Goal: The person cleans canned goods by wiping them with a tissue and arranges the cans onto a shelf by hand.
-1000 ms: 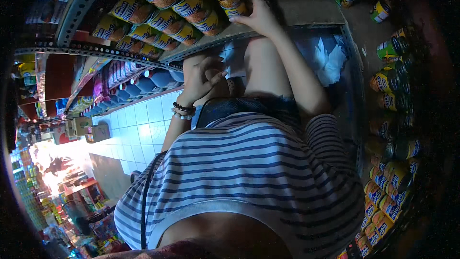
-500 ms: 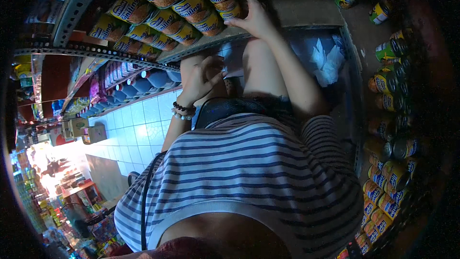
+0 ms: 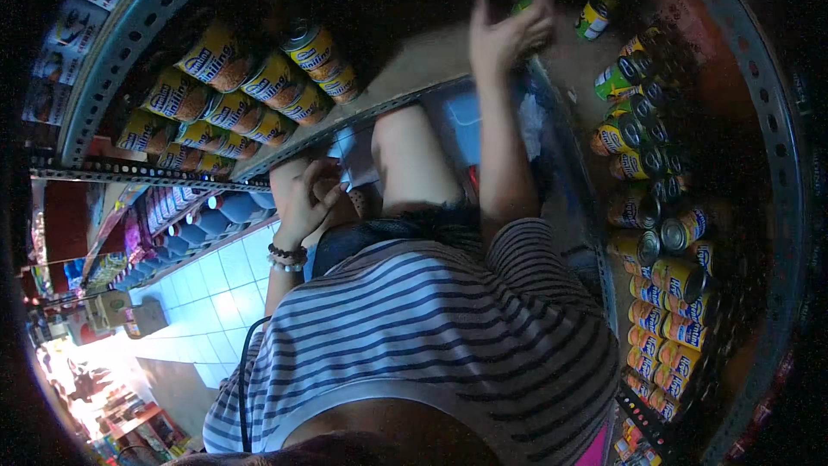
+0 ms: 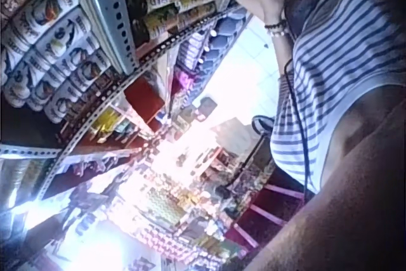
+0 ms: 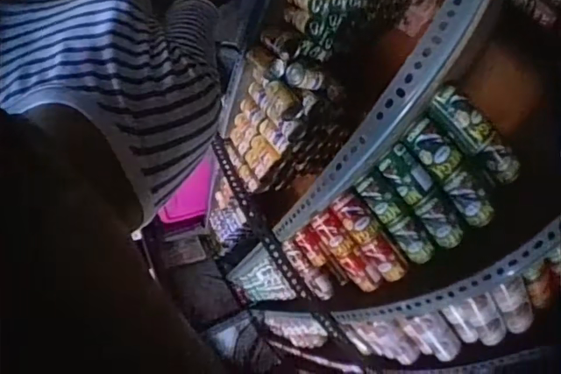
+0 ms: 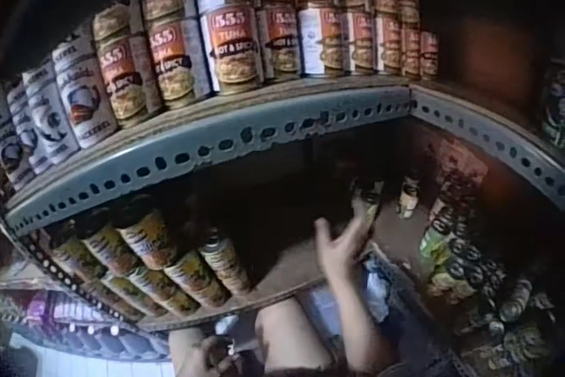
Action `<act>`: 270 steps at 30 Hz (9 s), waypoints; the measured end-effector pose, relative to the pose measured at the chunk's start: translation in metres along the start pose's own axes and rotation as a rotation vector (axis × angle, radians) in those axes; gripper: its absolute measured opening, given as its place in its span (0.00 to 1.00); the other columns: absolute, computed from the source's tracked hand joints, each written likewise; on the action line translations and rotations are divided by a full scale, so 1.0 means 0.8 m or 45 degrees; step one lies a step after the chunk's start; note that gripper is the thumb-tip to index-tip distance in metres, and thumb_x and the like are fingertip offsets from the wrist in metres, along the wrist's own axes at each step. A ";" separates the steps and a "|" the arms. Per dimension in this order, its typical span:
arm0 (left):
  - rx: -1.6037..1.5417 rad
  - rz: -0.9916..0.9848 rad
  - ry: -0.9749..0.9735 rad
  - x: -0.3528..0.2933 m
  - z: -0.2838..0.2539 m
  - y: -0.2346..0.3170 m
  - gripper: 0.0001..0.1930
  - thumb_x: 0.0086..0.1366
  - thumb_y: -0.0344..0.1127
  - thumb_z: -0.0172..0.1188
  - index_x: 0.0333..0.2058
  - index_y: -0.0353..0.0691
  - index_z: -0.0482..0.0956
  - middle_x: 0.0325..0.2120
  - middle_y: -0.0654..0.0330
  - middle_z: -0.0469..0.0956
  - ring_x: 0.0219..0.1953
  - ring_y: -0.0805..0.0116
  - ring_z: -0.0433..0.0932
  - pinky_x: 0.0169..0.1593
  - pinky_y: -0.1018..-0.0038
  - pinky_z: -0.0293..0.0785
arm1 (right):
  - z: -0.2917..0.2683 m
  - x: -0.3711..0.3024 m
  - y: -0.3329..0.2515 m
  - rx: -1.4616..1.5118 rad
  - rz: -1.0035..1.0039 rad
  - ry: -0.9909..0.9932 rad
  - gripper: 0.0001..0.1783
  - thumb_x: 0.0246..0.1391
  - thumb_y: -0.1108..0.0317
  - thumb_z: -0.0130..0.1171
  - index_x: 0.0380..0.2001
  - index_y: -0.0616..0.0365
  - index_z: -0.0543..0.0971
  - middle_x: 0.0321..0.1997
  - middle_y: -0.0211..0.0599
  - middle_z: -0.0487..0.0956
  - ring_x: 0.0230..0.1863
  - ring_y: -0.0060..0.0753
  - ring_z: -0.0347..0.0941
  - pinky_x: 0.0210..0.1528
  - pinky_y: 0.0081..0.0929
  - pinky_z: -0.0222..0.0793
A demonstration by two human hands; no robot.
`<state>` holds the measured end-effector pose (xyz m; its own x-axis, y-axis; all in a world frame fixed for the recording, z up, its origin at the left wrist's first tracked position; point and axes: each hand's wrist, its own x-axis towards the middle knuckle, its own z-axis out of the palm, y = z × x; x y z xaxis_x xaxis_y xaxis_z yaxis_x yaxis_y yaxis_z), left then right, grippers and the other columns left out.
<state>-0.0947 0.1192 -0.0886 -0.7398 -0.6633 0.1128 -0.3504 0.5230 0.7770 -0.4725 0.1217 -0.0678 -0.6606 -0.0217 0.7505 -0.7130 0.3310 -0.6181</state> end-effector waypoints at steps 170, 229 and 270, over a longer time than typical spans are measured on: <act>-0.661 -0.369 0.231 -0.031 0.004 0.024 0.16 0.65 0.22 0.57 0.51 0.28 0.70 0.45 0.54 0.78 0.48 0.68 0.77 0.54 0.74 0.72 | 0.134 0.182 0.152 0.295 0.048 -0.881 0.36 0.49 0.45 0.65 0.59 0.49 0.73 0.60 0.48 0.73 0.62 0.50 0.67 0.61 0.43 0.63; -0.482 0.127 0.522 0.302 0.153 0.056 0.33 0.47 0.38 0.77 0.45 0.26 0.69 0.40 0.40 0.78 0.44 0.48 0.79 0.49 0.62 0.74 | 0.026 0.070 0.016 1.304 -0.093 -1.303 0.33 0.43 0.74 0.73 0.54 0.64 0.72 0.53 0.38 0.77 0.55 0.31 0.71 0.62 0.33 0.65; -0.305 0.187 0.543 0.314 0.159 0.034 0.37 0.48 0.43 0.76 0.49 0.27 0.67 0.45 0.38 0.74 0.49 0.42 0.74 0.53 0.57 0.70 | 0.090 0.091 0.062 1.365 -0.058 -1.729 0.39 0.50 0.68 0.69 0.64 0.58 0.64 0.64 0.38 0.68 0.65 0.34 0.62 0.66 0.35 0.58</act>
<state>-0.3626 0.0347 -0.1180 -0.4536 -0.7777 0.4352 -0.0817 0.5226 0.8487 -0.5729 0.0688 -0.0612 0.0543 -0.9142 0.4016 -0.1899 -0.4043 -0.8947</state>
